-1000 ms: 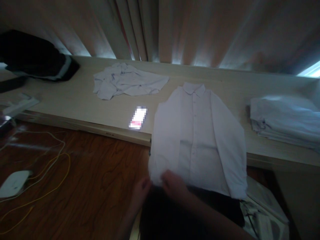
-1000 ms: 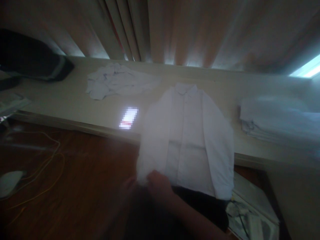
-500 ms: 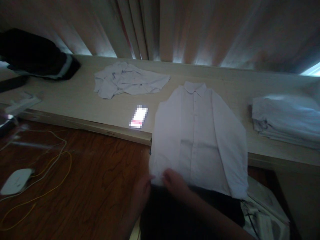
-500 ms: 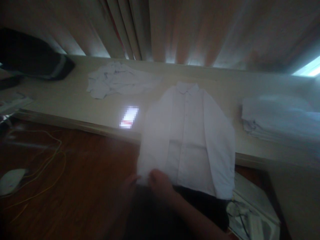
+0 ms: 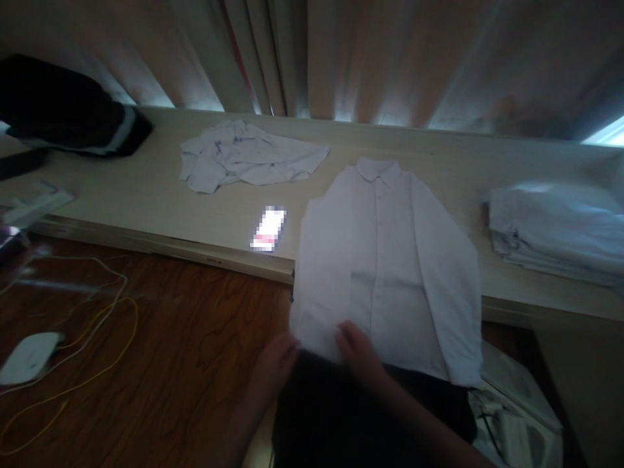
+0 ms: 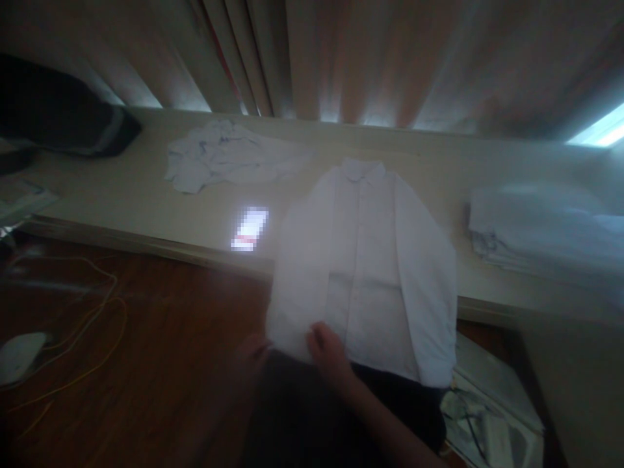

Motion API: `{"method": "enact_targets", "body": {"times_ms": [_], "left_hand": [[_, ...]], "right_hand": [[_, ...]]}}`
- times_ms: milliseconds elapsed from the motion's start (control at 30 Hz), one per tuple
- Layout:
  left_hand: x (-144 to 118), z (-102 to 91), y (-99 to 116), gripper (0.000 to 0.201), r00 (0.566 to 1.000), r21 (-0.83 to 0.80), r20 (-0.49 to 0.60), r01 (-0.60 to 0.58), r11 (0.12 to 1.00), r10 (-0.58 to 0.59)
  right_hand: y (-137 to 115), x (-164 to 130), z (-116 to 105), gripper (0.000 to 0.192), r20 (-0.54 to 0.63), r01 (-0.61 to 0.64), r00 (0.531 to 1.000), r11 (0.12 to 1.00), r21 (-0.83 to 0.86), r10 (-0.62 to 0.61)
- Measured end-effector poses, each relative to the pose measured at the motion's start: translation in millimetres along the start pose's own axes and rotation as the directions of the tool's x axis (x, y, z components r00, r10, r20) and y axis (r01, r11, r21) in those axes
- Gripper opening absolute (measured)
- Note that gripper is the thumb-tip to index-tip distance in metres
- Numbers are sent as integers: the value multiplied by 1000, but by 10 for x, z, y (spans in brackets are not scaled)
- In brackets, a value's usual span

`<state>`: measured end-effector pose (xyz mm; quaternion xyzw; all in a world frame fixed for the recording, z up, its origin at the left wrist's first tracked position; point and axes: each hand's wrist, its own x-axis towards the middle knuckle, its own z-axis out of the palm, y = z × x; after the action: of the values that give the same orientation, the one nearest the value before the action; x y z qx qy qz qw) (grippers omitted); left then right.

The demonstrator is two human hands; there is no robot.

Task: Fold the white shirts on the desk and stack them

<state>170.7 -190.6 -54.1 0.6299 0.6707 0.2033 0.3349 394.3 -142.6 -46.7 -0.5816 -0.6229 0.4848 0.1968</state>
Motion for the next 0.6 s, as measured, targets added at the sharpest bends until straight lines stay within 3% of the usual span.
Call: {"method": "enact_targets", "body": {"times_ms": [200,333,433,600], "left_hand": [[-31,25,-29,30,999,-51,-6,41,998,-41],[-18,44,-12,27,999,-28,-51,1,1000,-2],[10,45,12,23,995,-50,-91,-32,998,28],[3,-37,124,22,999,-152,-44,-30,988,24]], "right_hand": [[111,-70,-158,27,-123,-62,990,996,69,70],[124,-40,-195,27,-173,-53,982,990,133,76],[58,-7,-204,26,-142,-30,989,991,130,49],[-64,9,-168,25,-84,-11,996,991,132,22]]}}
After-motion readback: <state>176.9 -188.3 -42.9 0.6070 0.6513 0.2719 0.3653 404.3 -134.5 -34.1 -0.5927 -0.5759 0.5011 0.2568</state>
